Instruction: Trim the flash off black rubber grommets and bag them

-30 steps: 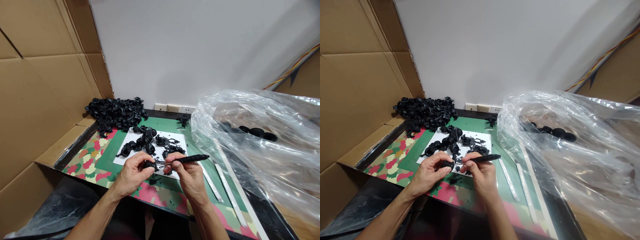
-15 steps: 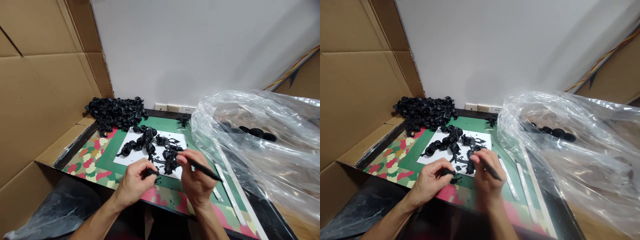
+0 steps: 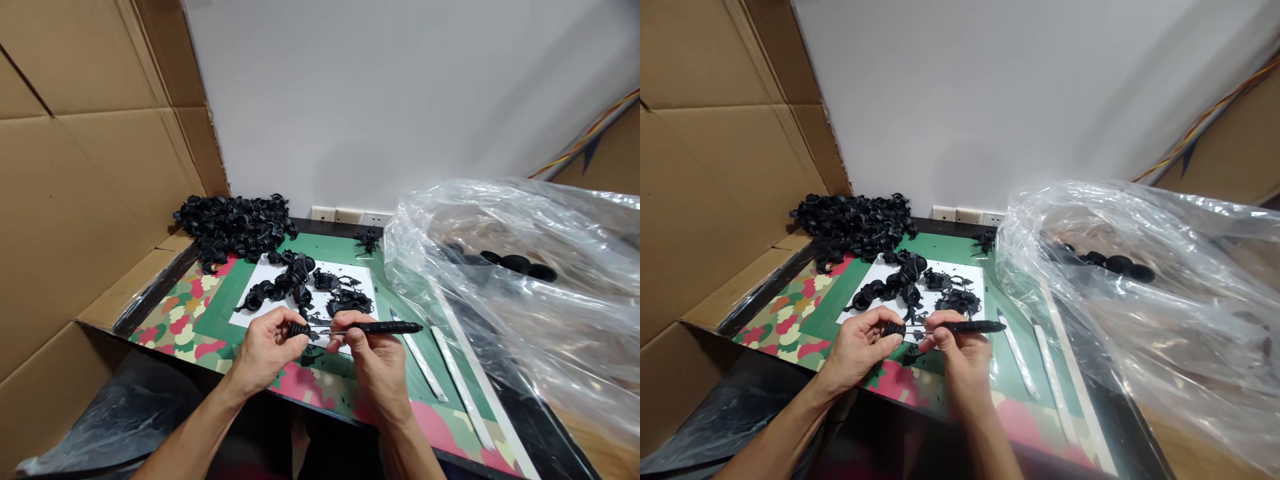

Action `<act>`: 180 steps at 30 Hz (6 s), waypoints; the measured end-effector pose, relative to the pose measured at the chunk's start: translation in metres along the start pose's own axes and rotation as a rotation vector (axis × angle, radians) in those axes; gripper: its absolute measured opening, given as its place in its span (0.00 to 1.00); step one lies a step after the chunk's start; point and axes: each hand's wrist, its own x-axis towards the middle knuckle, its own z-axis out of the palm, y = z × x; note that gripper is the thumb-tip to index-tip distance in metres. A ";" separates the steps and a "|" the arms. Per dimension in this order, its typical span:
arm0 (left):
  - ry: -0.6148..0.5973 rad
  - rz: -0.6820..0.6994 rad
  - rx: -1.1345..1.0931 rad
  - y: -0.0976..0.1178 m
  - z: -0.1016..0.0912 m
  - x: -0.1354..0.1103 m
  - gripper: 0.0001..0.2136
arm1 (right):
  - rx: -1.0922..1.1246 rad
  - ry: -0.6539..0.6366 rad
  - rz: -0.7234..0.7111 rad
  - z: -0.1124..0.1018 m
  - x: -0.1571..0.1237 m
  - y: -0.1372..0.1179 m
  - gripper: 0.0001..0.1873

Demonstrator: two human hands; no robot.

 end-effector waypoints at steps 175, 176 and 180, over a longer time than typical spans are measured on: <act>0.162 0.110 -0.167 -0.032 -0.006 0.009 0.11 | -0.173 0.058 -0.036 0.017 0.001 0.010 0.14; 0.163 0.116 -0.171 -0.032 -0.006 0.010 0.10 | -0.168 0.058 -0.030 0.017 0.001 0.010 0.14; 0.160 0.162 -0.120 -0.029 -0.007 0.011 0.08 | -0.102 0.084 -0.025 0.017 0.001 0.013 0.13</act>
